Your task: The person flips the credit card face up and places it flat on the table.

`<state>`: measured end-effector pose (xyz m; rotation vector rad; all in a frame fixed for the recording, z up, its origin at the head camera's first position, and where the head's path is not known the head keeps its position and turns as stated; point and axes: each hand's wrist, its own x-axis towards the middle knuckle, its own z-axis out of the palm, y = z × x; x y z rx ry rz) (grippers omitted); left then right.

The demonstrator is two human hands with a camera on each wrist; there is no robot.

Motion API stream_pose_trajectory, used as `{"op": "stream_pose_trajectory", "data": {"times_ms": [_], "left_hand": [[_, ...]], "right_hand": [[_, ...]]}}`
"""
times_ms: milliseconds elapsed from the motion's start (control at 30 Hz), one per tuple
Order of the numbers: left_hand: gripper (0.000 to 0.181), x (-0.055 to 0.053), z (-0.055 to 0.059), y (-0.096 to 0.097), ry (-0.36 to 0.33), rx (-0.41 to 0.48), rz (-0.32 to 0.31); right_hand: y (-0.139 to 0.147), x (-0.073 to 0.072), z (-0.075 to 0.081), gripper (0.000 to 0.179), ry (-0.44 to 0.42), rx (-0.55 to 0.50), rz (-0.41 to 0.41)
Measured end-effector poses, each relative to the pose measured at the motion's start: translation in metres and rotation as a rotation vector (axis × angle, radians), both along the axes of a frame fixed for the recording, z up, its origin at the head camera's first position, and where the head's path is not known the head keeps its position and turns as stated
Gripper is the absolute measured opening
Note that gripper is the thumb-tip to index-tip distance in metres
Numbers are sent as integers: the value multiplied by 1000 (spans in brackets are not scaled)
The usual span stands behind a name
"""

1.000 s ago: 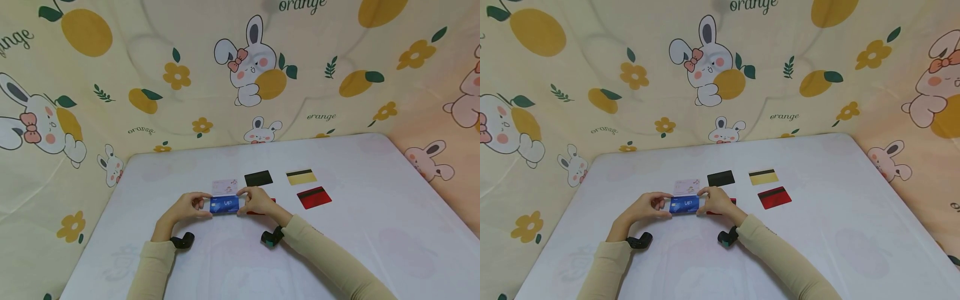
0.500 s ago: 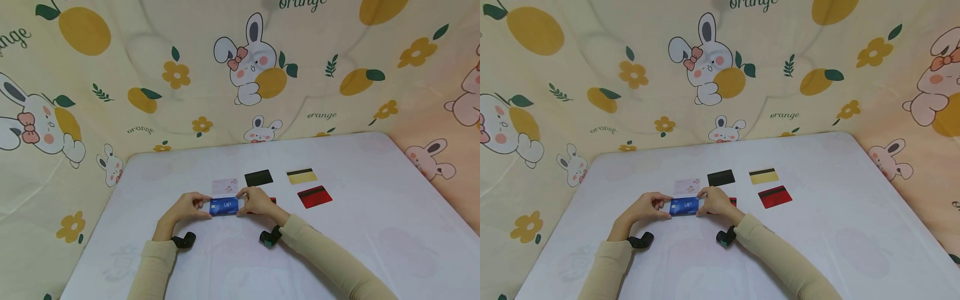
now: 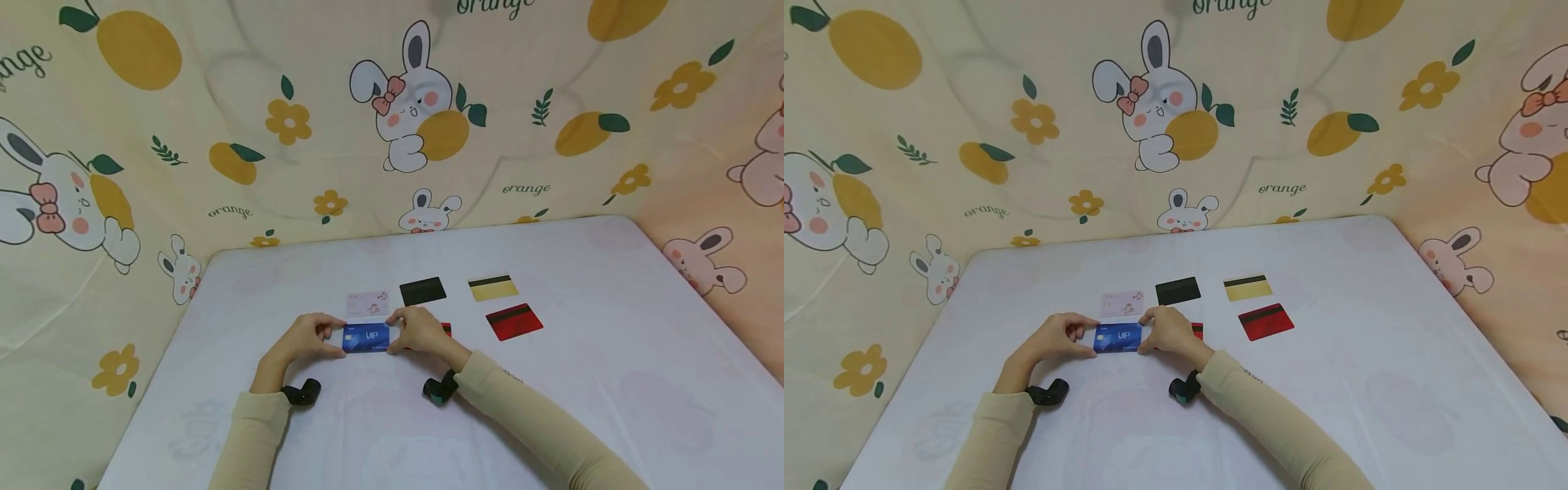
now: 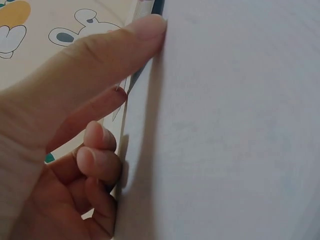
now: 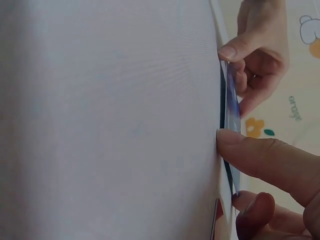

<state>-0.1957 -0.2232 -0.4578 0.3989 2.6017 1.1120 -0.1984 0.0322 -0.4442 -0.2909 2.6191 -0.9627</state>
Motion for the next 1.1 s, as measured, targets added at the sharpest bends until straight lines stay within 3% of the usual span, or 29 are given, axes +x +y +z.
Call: {"op": "stream_pose_trajectory", "data": {"times_ms": [333,1100], "left_hand": [[54,-1,-2,-2,18,1,-10],[51,0,-1,-3,6,22,-22]], "right_hand": [[-2,0,2,55,4,51,-25],[0,1,0,56,-20,36,-28]]}}
